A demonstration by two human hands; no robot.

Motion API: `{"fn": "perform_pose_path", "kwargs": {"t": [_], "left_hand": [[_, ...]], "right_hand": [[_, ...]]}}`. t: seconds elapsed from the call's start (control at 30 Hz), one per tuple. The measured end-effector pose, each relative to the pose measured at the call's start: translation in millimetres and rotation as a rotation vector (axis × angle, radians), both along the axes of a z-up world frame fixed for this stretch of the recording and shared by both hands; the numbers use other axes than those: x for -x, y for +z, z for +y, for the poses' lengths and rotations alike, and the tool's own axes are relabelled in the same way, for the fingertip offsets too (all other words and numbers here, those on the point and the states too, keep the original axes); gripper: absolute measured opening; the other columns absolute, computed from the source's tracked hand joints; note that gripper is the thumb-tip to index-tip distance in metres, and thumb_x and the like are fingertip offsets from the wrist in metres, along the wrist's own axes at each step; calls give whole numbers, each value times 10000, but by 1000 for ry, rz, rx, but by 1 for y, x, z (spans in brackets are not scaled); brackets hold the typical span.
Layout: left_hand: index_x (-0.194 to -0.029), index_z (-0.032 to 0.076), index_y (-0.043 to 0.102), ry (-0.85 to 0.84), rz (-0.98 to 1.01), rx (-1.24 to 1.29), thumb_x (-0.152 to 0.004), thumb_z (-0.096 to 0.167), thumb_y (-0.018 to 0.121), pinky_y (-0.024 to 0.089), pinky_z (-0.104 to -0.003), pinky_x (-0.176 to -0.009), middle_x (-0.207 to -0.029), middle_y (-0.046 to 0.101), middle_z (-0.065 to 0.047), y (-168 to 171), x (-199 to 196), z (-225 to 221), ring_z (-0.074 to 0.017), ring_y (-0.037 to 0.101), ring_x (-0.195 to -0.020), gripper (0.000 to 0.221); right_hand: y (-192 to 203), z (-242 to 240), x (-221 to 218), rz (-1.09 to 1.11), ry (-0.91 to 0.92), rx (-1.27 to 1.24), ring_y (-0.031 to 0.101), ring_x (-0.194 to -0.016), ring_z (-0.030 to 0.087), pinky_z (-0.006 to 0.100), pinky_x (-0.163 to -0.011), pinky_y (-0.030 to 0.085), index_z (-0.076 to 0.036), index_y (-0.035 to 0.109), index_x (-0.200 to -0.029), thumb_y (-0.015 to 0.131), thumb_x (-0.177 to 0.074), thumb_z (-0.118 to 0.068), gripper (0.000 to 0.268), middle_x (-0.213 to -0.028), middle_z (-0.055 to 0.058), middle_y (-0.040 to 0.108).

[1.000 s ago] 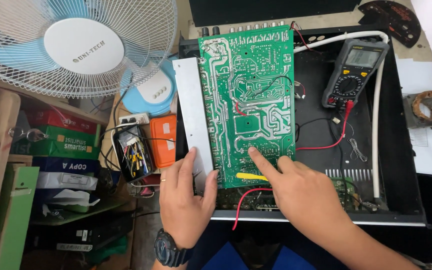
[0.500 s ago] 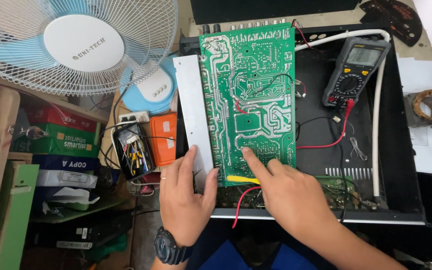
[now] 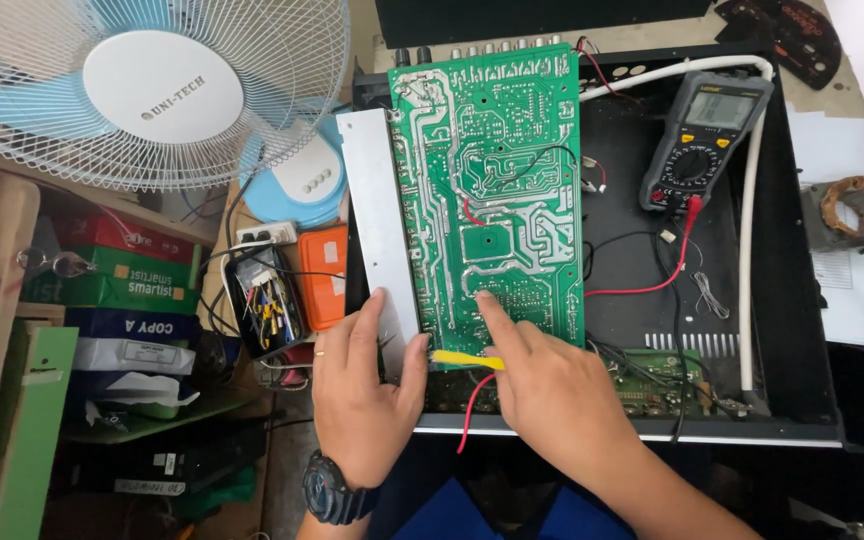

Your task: Cleaning and inspecting a printed circuit board using a small tool and handling electronic connectors.

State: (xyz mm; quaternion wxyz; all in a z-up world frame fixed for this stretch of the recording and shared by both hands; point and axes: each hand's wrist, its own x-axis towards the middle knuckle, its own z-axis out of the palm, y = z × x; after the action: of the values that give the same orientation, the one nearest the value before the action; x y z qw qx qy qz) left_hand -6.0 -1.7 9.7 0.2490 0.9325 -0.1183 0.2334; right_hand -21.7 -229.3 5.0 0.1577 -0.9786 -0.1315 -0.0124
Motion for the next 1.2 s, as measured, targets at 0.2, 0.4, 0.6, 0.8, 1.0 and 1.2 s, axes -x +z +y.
{"fn": "perform_pose_path", "kwargs": {"t": [0.2,0.4,0.6,0.8,1.0,1.2], "left_hand": [[-1594,54,668,2,-14,-2,-1079,326,855,614,-533,-1017,-1354,740,-161,0,0,0,-398,721,-1161,612],[-1605,58,659,-5,18,22,-1091,345,841,621,-533,-927,-1336,736,-161,-1,1,0,-396,724,-1122,616],[-1593,79,678,6,19,56,-1094,358,835,620,-545,-945,-1338,733,-150,1,2,0,-425,725,-1137,593],[-1599,73,667,-10,45,95,-1090,350,830,609,-523,-931,-1311,721,-143,1,2,2,-400,700,-1103,602],[-1611,66,647,-25,52,71,-1111,369,803,608,-544,-888,-1313,720,-146,1,1,4,-434,703,-1096,605],[-1590,69,670,-13,34,80,-1095,357,821,612,-542,-937,-1299,717,-166,0,1,3,-430,705,-1113,592]], "right_hand": [[2,-3,1,15,-9,-59,766,-805,326,561,-562,622,-196,469,-1788,696,-1019,-165,802,-968,34,730],[-6,-9,8,-90,-33,-152,874,-1055,131,467,-519,627,-151,616,-1666,647,-968,-30,708,-1052,-64,796],[-4,-9,8,-115,-84,-171,865,-1139,103,432,-605,648,-121,593,-1698,631,-944,-22,761,-1168,-65,839],[-8,-5,8,-108,-144,-20,828,-886,254,514,-546,622,-171,621,-1703,646,-940,-89,768,-1096,-85,822],[-3,-3,7,-144,-142,-32,810,-884,260,512,-607,640,-165,644,-1682,649,-967,-85,719,-1107,-53,810],[7,-13,1,-175,-178,-503,825,-1110,269,388,-982,623,-31,765,-1498,659,-1067,-4,445,-1352,147,845]]}}
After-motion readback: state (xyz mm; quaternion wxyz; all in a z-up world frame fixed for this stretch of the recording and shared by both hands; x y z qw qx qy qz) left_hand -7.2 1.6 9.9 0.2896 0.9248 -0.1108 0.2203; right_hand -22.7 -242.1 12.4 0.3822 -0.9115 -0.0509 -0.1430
